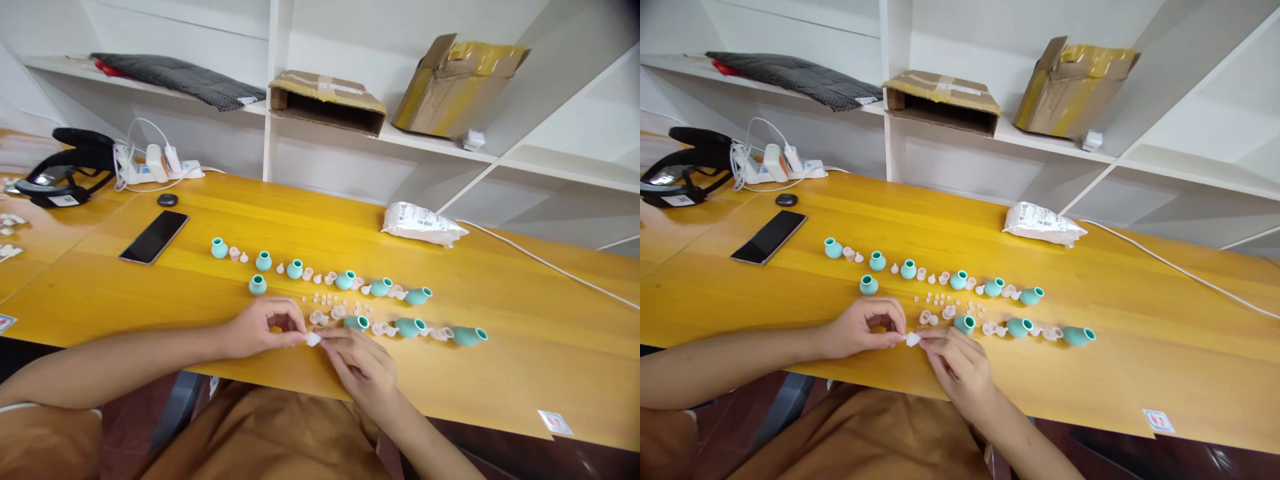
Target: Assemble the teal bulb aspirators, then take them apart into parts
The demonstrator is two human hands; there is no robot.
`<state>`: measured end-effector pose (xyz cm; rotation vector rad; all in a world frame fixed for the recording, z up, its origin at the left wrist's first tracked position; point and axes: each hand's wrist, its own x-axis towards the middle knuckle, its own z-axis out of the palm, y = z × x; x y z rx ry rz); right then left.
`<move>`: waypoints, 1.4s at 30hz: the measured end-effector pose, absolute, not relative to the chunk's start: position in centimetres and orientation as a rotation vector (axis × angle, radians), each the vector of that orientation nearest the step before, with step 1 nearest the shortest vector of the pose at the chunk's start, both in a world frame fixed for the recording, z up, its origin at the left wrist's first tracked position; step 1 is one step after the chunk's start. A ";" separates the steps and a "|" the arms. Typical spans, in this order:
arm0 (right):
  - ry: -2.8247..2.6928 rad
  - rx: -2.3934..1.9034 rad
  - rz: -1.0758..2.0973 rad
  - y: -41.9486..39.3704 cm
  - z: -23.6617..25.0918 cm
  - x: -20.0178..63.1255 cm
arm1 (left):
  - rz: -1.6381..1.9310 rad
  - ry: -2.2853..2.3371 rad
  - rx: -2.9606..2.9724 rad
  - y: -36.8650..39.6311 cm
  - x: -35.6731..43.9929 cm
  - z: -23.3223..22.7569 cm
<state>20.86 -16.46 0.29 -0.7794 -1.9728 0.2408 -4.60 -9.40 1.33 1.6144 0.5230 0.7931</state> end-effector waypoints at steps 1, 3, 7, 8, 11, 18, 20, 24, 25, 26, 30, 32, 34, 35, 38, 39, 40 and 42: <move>-1.970 -0.783 0.237 -16.5 0.3 20.8 | 0.803 0.519 1.645 -9.4 -4.7 1.4; -1.963 -0.789 0.240 -16.5 0.4 20.8 | 0.819 0.507 1.703 -9.3 -4.8 1.5; -1.951 -0.794 0.287 -16.6 0.5 20.8 | 0.784 0.470 1.705 -9.4 -4.9 1.5; -1.949 -0.792 0.293 -16.6 0.5 20.9 | 0.774 0.468 1.692 -9.4 -4.9 1.4; -1.961 -0.787 0.308 -16.6 0.5 20.9 | 0.753 0.483 1.666 -9.5 -4.8 1.5; -1.978 -0.801 0.313 -16.8 0.5 21.1 | 0.726 0.500 1.639 -9.5 -4.8 1.5; -1.979 -0.808 0.311 -16.9 0.5 21.0 | 0.732 0.489 1.649 -9.5 -4.8 1.5; -1.976 -0.821 0.307 -17.0 0.5 21.0 | 0.734 0.488 1.673 -9.5 -4.8 1.4; -1.976 -0.826 0.308 -17.0 0.5 21.0 | 0.733 0.490 1.677 -9.5 -4.8 1.4; -1.976 -0.830 0.311 -17.0 0.4 21.0 | 0.736 0.492 1.681 -9.5 -4.8 1.4; -1.986 -0.845 0.328 -17.1 0.3 21.1 | 0.783 0.484 1.708 -9.5 -4.8 1.5; -1.977 -0.856 0.337 -17.1 0.3 21.1 | 0.801 0.479 1.754 -9.5 -4.8 1.6; -1.946 -0.896 0.350 -17.2 0.2 21.0 | 0.806 0.473 1.812 -9.5 -4.8 1.7; -1.932 -0.920 0.353 -17.2 0.2 21.0 | 0.809 0.469 1.833 -9.5 -4.8 1.8; -1.936 -0.950 0.340 -17.2 0.0 21.0 | 0.823 0.451 1.855 -9.7 -4.8 1.7; -1.949 -0.941 0.332 -17.2 0.0 21.0 | 0.829 0.444 1.857 -9.7 -4.9 1.7; -1.960 -0.929 0.325 -17.2 -0.1 21.0 | 0.834 0.437 1.860 -9.7 -4.9 1.7; -1.972 -0.916 0.323 -17.2 0.0 21.0 | 0.847 0.430 1.864 -9.8 -4.9 1.7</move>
